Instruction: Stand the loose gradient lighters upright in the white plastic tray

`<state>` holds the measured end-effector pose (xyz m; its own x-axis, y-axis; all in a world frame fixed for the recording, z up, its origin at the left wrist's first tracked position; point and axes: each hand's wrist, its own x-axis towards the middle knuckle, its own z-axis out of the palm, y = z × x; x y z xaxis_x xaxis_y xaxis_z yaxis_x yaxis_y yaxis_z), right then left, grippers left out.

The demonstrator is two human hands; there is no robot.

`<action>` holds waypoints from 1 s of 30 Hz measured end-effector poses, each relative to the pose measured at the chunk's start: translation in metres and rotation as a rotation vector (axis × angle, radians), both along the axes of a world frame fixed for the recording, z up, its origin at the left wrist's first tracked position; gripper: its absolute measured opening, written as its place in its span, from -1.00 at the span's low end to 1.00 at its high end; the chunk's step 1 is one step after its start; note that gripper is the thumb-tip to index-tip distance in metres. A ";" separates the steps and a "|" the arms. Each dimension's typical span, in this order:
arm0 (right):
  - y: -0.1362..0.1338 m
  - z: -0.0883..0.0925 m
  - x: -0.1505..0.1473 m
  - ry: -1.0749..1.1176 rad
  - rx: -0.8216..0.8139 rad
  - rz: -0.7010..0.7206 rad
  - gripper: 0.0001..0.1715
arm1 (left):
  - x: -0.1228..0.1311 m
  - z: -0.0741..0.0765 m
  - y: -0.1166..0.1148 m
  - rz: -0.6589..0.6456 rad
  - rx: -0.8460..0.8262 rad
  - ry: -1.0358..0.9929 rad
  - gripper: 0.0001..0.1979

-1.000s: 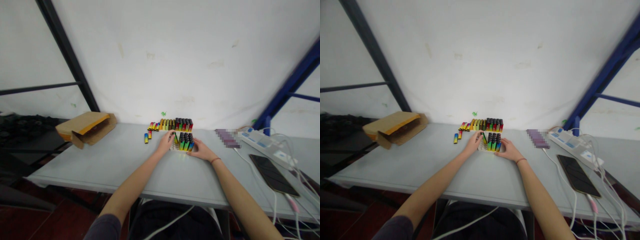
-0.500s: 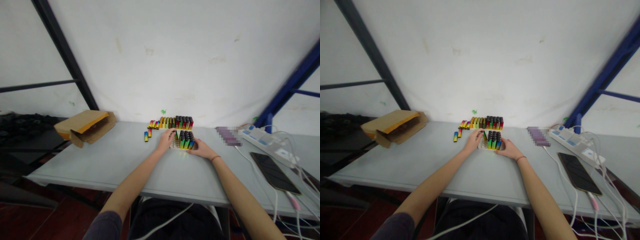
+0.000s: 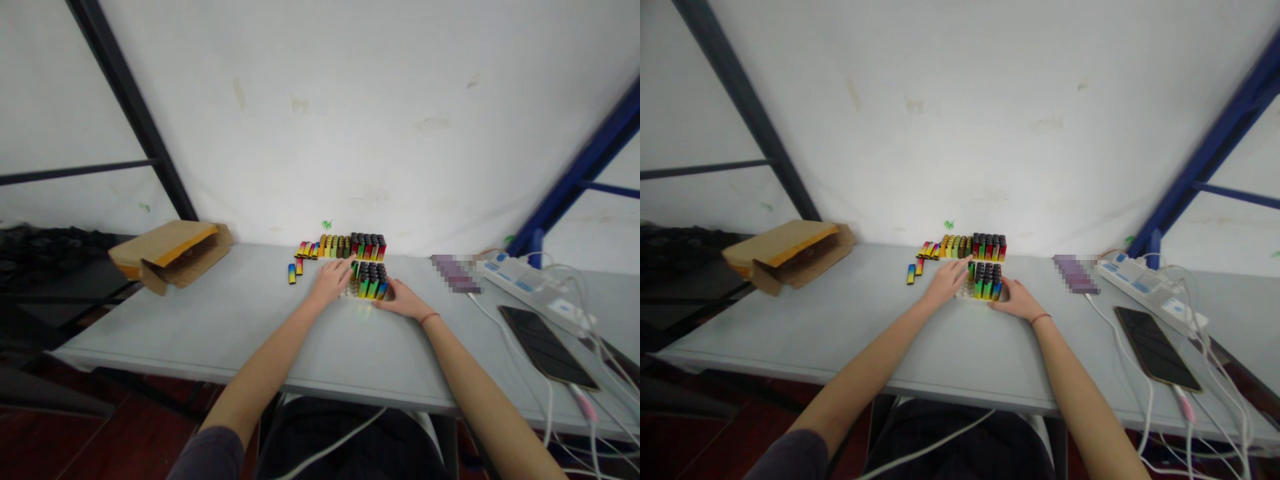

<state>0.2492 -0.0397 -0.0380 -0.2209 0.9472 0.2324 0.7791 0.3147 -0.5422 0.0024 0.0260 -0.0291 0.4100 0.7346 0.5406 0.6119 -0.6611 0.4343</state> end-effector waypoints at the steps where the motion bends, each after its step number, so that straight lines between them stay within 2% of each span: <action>1: 0.000 0.000 0.000 -0.008 -0.003 -0.003 -0.26 | -0.006 0.004 0.002 0.076 0.002 -0.010 -0.55; 4: -0.001 0.001 -0.001 -0.030 -0.022 -0.007 -0.28 | -0.035 0.014 0.011 0.386 -0.054 -0.061 -0.57; 7: -0.002 0.002 -0.001 -0.034 -0.026 0.002 -0.30 | -0.073 0.018 0.021 0.682 -0.183 0.056 -0.60; 8: -0.002 0.002 -0.001 -0.032 -0.026 0.002 -0.30 | -0.085 0.018 0.024 0.750 -0.237 0.106 -0.61; 10: -0.002 0.003 -0.002 -0.029 -0.024 -0.005 -0.30 | -0.102 0.017 0.028 0.797 -0.350 0.195 -0.58; 13: -0.001 0.003 -0.002 -0.031 -0.024 -0.007 -0.30 | -0.112 0.016 0.031 0.746 -0.463 0.257 -0.58; 17: -0.002 0.004 -0.002 -0.026 -0.020 -0.001 -0.31 | -0.107 0.013 0.032 0.740 -0.475 0.233 -0.75; 19: -0.002 0.004 -0.002 -0.020 -0.016 0.002 -0.32 | -0.104 0.011 0.032 0.759 -0.422 0.152 -0.77; 22: -0.002 0.004 -0.002 -0.027 -0.023 0.009 -0.33 | -0.101 0.012 0.036 0.720 -0.228 -0.159 -0.78; 25: -0.002 0.004 -0.001 -0.036 -0.024 0.008 -0.33 | -0.094 0.016 0.041 0.565 -0.072 -0.508 -0.83; 28: -0.001 0.003 -0.001 -0.025 -0.010 0.005 -0.32 | -0.079 0.016 0.043 0.352 -0.133 -0.737 -0.80; 30: -0.001 0.003 -0.001 -0.024 -0.010 0.004 -0.31 | -0.067 0.014 0.040 0.224 -0.215 -0.813 -0.75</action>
